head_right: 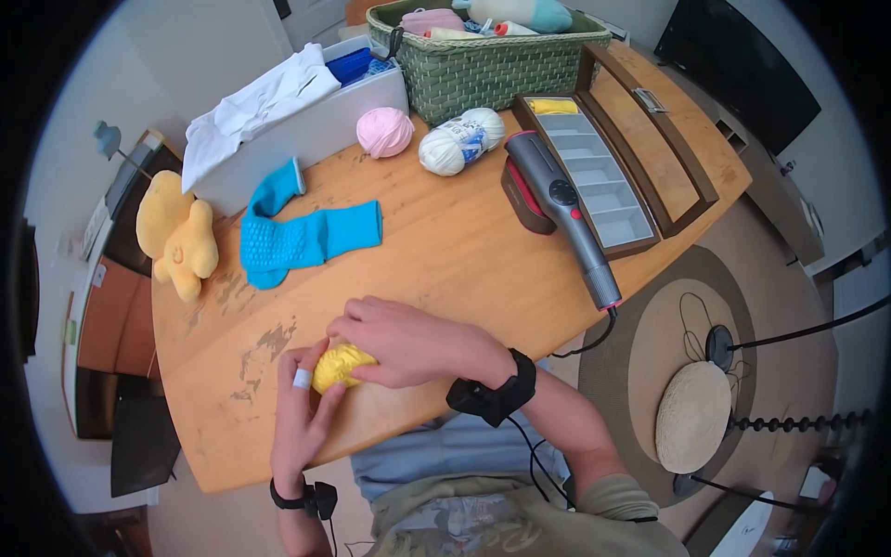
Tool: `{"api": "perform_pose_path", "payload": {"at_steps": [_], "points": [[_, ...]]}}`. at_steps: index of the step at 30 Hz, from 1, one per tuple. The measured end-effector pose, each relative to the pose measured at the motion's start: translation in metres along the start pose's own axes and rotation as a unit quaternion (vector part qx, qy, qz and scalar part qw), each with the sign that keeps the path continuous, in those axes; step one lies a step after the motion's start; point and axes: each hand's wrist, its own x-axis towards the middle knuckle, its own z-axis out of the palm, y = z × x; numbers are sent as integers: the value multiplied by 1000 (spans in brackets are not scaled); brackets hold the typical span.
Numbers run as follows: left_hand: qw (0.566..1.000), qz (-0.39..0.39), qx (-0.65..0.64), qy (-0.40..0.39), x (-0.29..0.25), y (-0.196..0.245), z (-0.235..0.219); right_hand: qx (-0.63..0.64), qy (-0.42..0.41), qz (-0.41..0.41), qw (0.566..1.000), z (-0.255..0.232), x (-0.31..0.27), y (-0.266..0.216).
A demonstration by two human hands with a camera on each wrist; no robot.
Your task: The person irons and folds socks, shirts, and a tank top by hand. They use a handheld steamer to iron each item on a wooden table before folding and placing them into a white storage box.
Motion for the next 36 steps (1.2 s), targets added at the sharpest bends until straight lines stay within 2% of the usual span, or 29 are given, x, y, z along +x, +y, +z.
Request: {"api": "perform_pose_path", "payload": {"at_steps": [3,4,7,10,13,15,17,19,21,23,25,28,32,36], "points": [[998,50,-42,26,-8,-2,7,-5,-33,-8,999,-5,-5,-2],[998,44,-39,30,-10,7,6,-8,-46,-11,999,-7,-7,-4],[996,83,-30,30,-16,9,3,39,-41,-5,998,-13,-17,-20],[991,123,-18,45,-19,14,2,16,1,8,1000,-22,-30,-42],[978,184,-22,97,-13,19,-1,-110,44,19,993,-45,-46,-67],[980,164,-25,106,-10,18,0,-141,106,11,984,-73,-58,-79],[980,159,-39,110,-9,13,3,-237,190,12,953,-108,-68,-91],[978,168,-64,107,-12,2,10,-309,242,60,918,-142,-73,-87],[980,165,-59,92,-11,0,17,-382,291,62,875,-176,-74,-60],[982,166,-53,76,-9,-2,24,-403,304,167,847,-209,-74,-28],[982,173,-45,61,-5,-4,29,-452,312,193,814,-237,-76,14],[981,177,-46,58,-1,-3,31,-496,266,212,799,-271,-86,83],[985,162,-49,45,1,-2,30,-518,210,284,779,-281,-87,127],[986,156,-46,36,2,-3,30,-485,181,312,797,-293,-96,165]]}}
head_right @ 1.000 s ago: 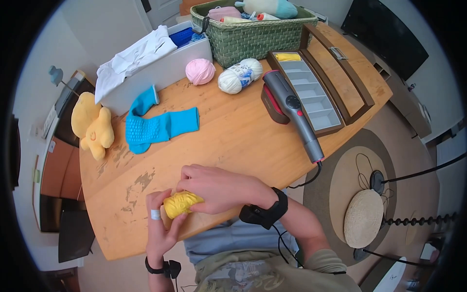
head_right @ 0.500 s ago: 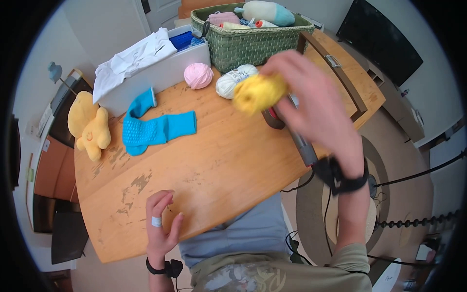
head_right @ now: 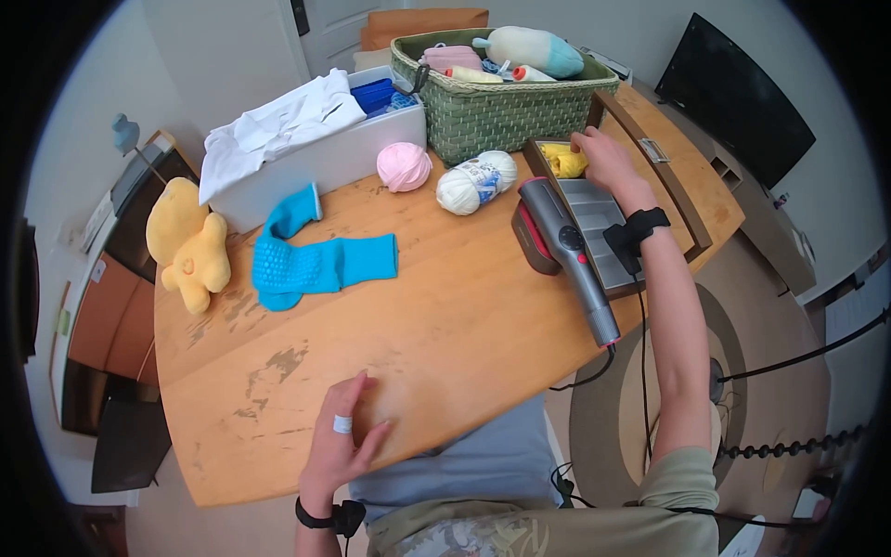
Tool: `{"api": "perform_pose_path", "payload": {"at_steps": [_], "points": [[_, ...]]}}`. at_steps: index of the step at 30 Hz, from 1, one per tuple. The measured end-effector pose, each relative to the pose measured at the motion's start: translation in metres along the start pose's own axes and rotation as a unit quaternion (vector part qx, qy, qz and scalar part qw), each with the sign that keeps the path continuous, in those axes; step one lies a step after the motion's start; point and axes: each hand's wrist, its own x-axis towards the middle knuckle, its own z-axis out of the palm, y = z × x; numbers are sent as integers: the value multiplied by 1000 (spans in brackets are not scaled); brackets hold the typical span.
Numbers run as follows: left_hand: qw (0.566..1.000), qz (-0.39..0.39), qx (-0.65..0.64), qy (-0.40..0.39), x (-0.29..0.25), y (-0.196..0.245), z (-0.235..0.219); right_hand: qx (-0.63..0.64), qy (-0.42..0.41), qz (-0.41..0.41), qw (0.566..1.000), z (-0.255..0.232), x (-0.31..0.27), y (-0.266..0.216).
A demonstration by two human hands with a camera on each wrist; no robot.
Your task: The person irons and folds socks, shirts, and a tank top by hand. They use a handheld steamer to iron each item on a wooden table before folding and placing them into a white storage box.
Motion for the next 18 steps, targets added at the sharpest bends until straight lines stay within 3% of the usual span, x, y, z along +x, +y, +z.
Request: {"api": "perform_pose_path", "payload": {"at_steps": [6,9,12,18], "points": [[1000,-8,19,-16,0,-1,0,23,-30,-17,999,-1,-2,2],[1000,-10,26,-16,1,-1,2,29,-70,-66,995,6,0,17],[999,-9,29,-14,1,-2,3,51,-73,9,996,-7,-1,-1],[999,-7,35,-10,3,-1,3,-27,-54,-25,998,-11,-10,-25]]}}
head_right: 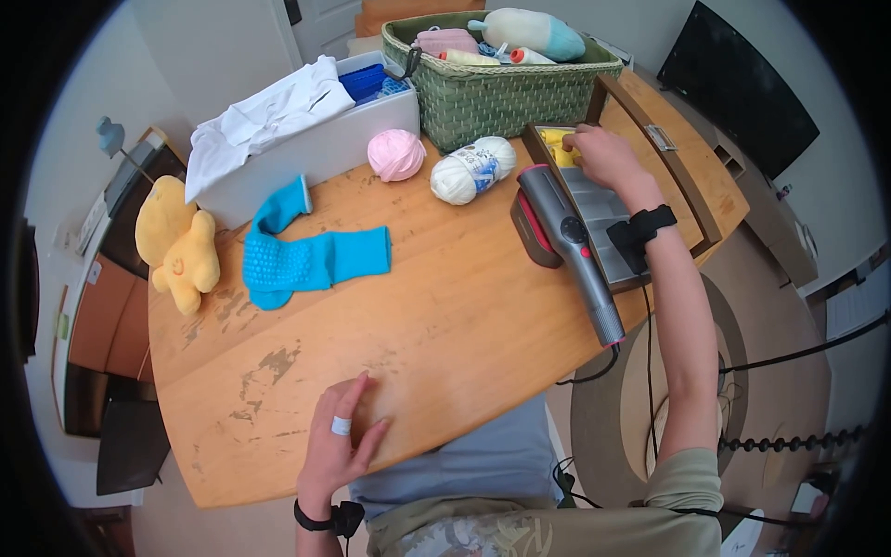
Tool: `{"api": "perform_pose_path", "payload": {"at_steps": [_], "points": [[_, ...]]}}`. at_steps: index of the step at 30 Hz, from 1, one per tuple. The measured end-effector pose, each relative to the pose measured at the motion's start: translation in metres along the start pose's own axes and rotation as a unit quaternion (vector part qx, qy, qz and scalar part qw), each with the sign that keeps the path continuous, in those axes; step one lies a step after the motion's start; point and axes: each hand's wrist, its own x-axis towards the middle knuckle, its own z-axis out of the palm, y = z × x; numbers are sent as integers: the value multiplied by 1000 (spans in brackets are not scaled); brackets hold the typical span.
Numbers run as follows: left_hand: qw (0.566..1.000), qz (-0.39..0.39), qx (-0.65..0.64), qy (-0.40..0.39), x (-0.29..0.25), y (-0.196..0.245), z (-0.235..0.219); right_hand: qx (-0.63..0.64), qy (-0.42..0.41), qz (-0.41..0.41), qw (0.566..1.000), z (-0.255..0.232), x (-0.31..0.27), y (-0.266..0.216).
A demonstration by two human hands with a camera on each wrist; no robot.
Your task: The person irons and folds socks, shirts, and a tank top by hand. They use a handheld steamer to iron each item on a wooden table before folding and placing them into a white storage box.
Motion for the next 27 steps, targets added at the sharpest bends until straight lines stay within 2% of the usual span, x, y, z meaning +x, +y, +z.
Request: {"api": "perform_pose_path", "payload": {"at_steps": [6,9,12,15,18,21,27], "points": [[1000,-1,20,-4,2,3,0,-82,12,-34,996,22,-6,5],[999,1,32,-10,2,4,-1,-78,51,-44,995,27,-19,0],[999,7,36,-10,2,5,-2,51,124,0,991,24,-24,2],[999,6,39,-9,1,6,-3,77,126,74,986,10,-29,1],[999,12,41,-6,1,5,-2,66,70,92,991,6,-31,7],[999,12,44,-8,2,6,-2,69,40,5,997,23,-33,21],[999,18,47,-8,2,7,-2,39,42,26,998,22,-42,6]]}}
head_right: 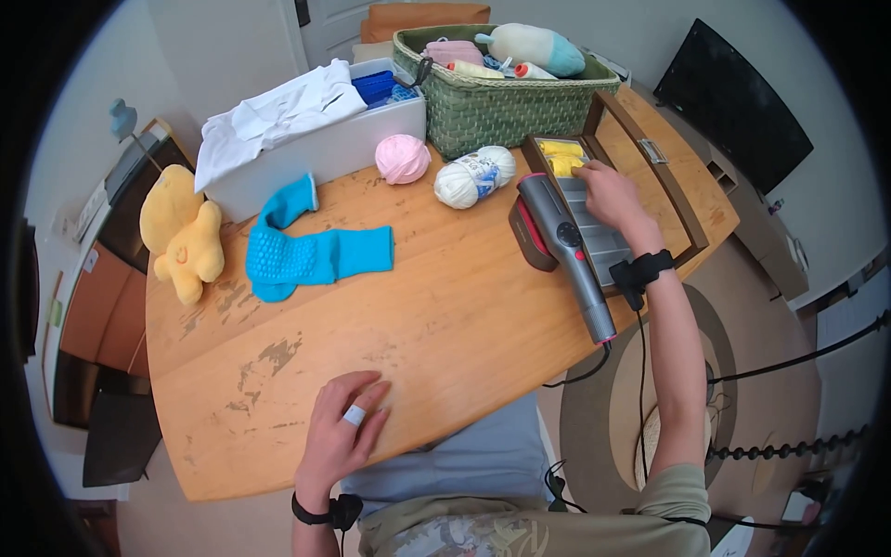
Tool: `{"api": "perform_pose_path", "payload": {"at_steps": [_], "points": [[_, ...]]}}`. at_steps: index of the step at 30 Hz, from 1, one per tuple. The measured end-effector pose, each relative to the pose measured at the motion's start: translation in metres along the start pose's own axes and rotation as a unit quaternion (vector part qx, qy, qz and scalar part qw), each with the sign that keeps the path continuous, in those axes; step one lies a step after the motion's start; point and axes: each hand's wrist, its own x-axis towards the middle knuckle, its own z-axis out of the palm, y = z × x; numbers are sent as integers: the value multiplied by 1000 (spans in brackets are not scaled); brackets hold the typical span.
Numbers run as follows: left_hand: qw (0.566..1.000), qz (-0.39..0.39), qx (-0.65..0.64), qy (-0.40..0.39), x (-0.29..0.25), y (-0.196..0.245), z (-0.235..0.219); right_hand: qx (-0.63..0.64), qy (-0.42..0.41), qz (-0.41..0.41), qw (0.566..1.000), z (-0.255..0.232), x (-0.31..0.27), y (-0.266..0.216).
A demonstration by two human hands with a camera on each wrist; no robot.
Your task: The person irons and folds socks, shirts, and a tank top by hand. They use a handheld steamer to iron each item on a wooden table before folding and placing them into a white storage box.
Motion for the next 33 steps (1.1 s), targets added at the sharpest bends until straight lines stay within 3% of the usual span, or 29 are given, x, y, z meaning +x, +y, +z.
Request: {"api": "perform_pose_path", "payload": {"at_steps": [4,11,16,17,21,24,28,30,33], "points": [[1000,2,-2,10,1,3,-3,48,43,-27,998,3,-1,0],[1000,21,7,14,-2,-1,-1,188,104,-91,972,-77,-10,-91],[996,55,70,-8,-6,-1,0,241,18,-181,953,-95,-26,-174],[994,58,85,-20,-8,0,0,208,17,-237,949,-87,-25,-182],[983,79,144,-83,-13,5,-9,253,-83,-283,921,-61,-12,-239],[974,94,159,-128,-16,2,-21,268,-17,-286,920,-2,13,-271],[974,68,128,-175,-12,-10,-41,222,2,-233,947,39,31,-296],[969,38,179,-166,-7,-22,-54,182,42,-250,950,56,37,-295],[966,-8,231,-118,5,-54,-71,287,-11,-263,921,42,35,-293]]}}
